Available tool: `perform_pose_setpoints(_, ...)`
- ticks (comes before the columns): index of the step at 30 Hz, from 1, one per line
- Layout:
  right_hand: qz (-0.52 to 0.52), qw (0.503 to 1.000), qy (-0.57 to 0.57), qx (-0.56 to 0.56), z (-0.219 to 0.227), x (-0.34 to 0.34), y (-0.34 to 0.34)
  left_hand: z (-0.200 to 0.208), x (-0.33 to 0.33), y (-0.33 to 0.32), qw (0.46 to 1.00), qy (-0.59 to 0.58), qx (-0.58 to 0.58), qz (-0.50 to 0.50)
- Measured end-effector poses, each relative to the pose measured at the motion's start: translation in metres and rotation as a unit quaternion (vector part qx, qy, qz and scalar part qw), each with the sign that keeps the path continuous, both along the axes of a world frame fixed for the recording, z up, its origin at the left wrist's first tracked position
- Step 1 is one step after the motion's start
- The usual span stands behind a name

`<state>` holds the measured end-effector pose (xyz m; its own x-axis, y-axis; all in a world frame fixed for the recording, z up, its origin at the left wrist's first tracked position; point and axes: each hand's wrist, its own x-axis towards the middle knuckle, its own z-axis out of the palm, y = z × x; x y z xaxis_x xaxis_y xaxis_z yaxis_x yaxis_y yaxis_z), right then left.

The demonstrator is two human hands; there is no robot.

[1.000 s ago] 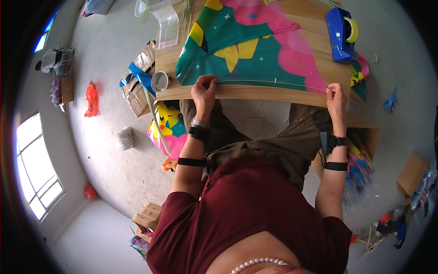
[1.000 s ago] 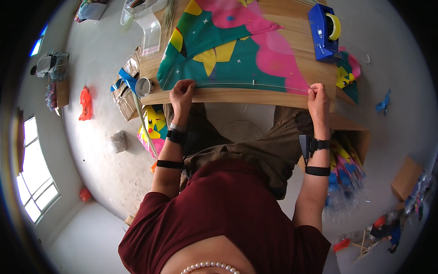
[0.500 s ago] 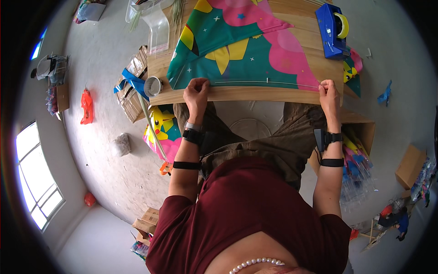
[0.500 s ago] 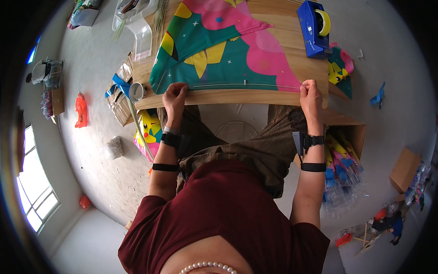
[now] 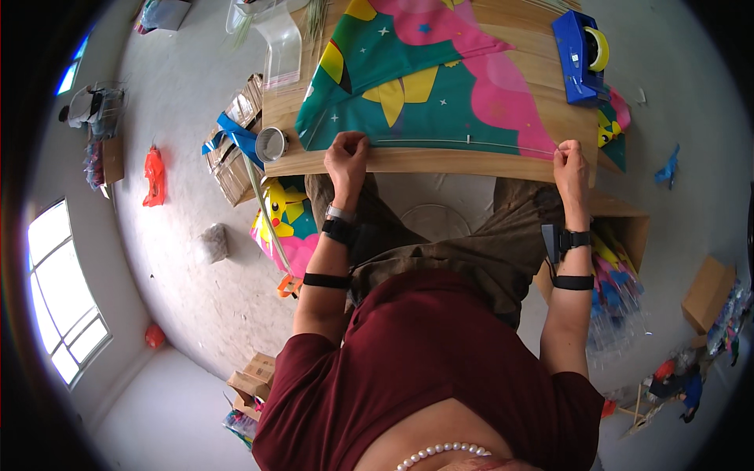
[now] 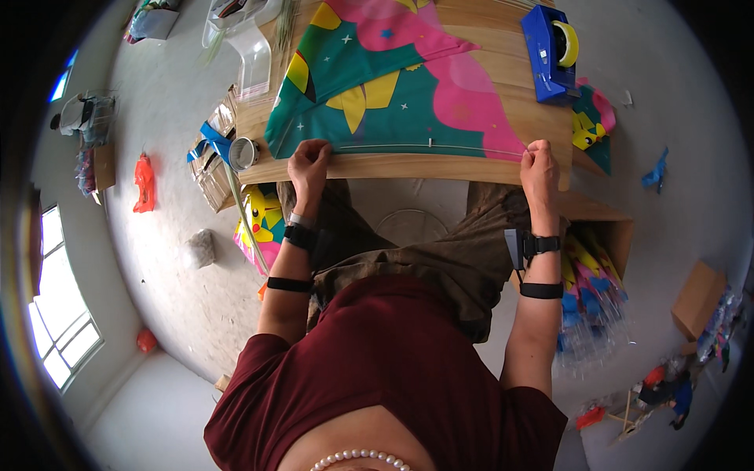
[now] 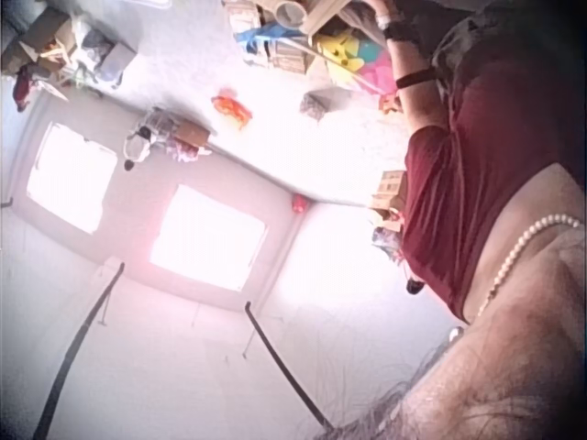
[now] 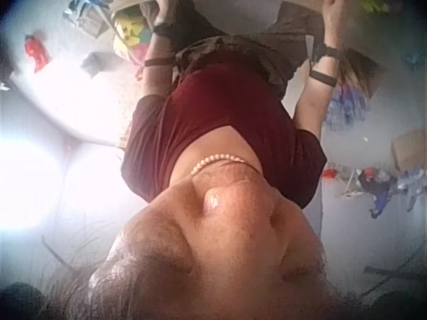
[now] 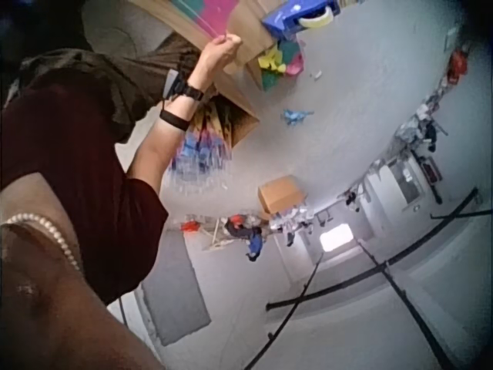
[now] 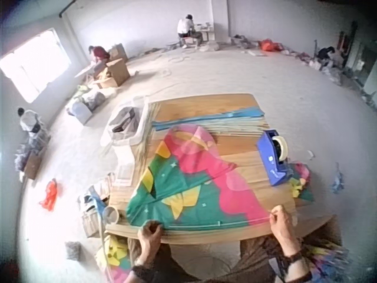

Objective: Assembling a colorful kite by attaching a bamboo stick and plastic supports using tape.

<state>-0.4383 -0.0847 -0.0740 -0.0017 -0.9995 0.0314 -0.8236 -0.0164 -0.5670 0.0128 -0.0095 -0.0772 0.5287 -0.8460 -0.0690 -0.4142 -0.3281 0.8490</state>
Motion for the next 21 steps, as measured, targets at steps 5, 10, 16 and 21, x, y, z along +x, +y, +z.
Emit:
perform_pose_setpoints(5, -0.005, 0.999, 0.031, 0.008, 0.001, 0.005, 0.0, 0.012, -0.009, -0.002, 1.0, -0.019, 0.015, 0.0)
perform_pose_setpoints(10, 0.0, 0.997, 0.071, -0.009, 0.001, 0.009, -0.001, 0.014, -0.012, -0.004, 0.999, -0.046, 0.004, -0.001)
perform_pose_setpoints(16, -0.006, 0.995, 0.096, -0.013, 0.007, 0.021, 0.0, 0.013, -0.015, -0.003, 0.998, -0.064, -0.011, -0.01)
perform_pose_setpoints(21, -0.01, 0.992, 0.126, -0.019, 0.016, 0.032, 0.002, 0.011, -0.016, -0.003, 0.996, -0.087, -0.025, -0.022)
